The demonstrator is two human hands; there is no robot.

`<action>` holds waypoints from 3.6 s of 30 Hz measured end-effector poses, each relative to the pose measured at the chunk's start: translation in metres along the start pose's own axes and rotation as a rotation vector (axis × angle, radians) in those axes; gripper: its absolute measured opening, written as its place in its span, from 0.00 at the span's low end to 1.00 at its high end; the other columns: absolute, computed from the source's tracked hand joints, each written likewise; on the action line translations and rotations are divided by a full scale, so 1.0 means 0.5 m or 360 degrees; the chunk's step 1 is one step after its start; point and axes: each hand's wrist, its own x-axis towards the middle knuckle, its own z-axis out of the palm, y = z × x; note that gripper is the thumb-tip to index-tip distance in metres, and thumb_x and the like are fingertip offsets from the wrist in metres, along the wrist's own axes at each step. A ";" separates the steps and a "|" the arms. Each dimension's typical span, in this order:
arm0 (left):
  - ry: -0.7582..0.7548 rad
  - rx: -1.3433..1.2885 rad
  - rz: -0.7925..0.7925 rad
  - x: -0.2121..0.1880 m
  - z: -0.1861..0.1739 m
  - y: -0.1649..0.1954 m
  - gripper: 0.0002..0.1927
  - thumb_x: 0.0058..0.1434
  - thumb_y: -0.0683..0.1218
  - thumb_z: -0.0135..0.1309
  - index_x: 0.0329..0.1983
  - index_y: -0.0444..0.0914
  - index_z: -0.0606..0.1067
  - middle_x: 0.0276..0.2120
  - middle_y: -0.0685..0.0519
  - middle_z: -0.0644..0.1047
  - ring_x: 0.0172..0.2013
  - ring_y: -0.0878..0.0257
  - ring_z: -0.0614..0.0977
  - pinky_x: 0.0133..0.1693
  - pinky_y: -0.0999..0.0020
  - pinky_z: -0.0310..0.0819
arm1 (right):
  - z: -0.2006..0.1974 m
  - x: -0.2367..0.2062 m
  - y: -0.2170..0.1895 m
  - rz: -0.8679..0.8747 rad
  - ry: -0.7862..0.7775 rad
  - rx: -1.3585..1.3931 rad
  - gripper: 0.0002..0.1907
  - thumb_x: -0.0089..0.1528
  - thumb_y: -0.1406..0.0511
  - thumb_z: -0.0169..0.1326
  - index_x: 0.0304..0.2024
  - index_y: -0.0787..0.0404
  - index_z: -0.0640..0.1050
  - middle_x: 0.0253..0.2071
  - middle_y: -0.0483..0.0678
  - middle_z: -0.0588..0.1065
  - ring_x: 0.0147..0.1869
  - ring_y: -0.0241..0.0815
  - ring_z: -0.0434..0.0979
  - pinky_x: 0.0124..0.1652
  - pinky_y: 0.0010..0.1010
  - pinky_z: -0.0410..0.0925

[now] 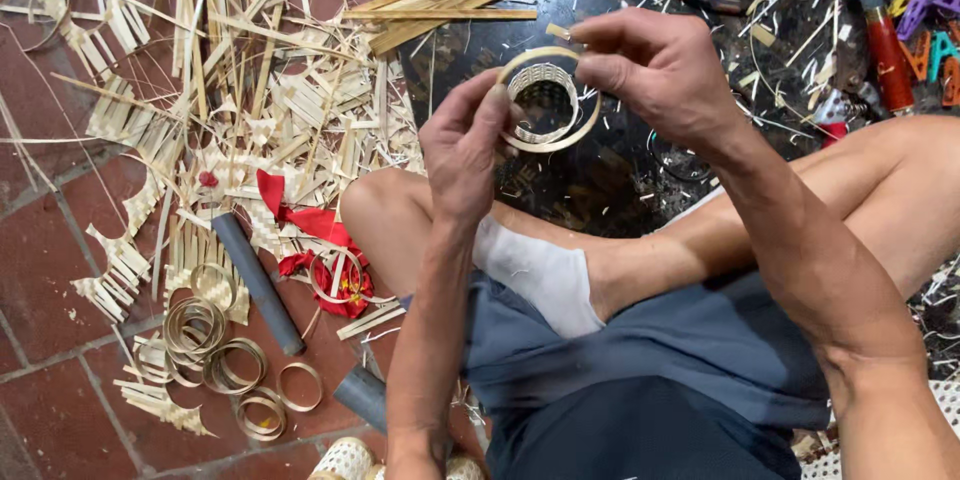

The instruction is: The person sits on the floor assembling woven bamboo basket bodies. They squeeze glue from a bottle around the rim of a woven cylinder, press a bamboo ring onto the glued rim, secure it with plastic clothespins, fit the woven body into a base ring, and trim a thin bamboo strip with a knife.

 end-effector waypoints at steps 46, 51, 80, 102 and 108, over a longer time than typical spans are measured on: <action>0.0290 0.0716 0.0002 0.046 -0.013 -0.184 0.29 0.59 0.35 0.56 0.65 0.30 0.70 0.38 0.55 0.70 0.30 0.70 0.76 0.30 0.74 0.79 | 0.049 0.001 0.225 -0.0467 0.0292 -0.1369 0.17 0.65 0.74 0.55 0.57 0.66 0.78 0.52 0.56 0.79 0.52 0.56 0.82 0.49 0.40 0.74; 0.0180 0.0429 -0.0307 0.085 -0.048 -0.176 0.18 0.65 0.42 0.59 0.55 0.29 0.76 0.37 0.54 0.79 0.33 0.69 0.79 0.33 0.72 0.77 | 0.049 0.015 0.258 -0.0405 0.0432 -0.1129 0.09 0.68 0.72 0.60 0.52 0.65 0.80 0.44 0.55 0.81 0.43 0.52 0.82 0.42 0.38 0.73; -0.0307 0.0287 0.0004 0.159 -0.100 -0.249 0.22 0.79 0.50 0.42 0.64 0.30 0.74 0.52 0.51 0.81 0.51 0.68 0.79 0.58 0.72 0.73 | 0.062 0.034 0.379 -0.0010 0.0312 -0.0390 0.13 0.75 0.63 0.54 0.40 0.68 0.79 0.35 0.48 0.74 0.38 0.38 0.73 0.39 0.31 0.67; -0.0796 0.2119 0.1217 0.039 -0.094 -0.086 0.13 0.60 0.40 0.55 0.49 0.36 0.77 0.49 0.47 0.79 0.63 0.51 0.71 0.58 0.53 0.61 | -0.005 -0.033 0.198 -0.0472 -0.0507 -0.1335 0.18 0.59 0.72 0.58 0.53 0.64 0.79 0.52 0.53 0.80 0.49 0.50 0.80 0.45 0.34 0.73; -0.1264 0.2347 0.0856 0.074 -0.074 -0.084 0.04 0.67 0.43 0.52 0.41 0.39 0.75 0.40 0.50 0.76 0.56 0.54 0.74 0.57 0.58 0.64 | 0.000 -0.021 0.207 -0.0530 -0.0779 -0.1732 0.21 0.58 0.68 0.65 0.55 0.58 0.79 0.40 0.47 0.79 0.45 0.50 0.78 0.43 0.38 0.72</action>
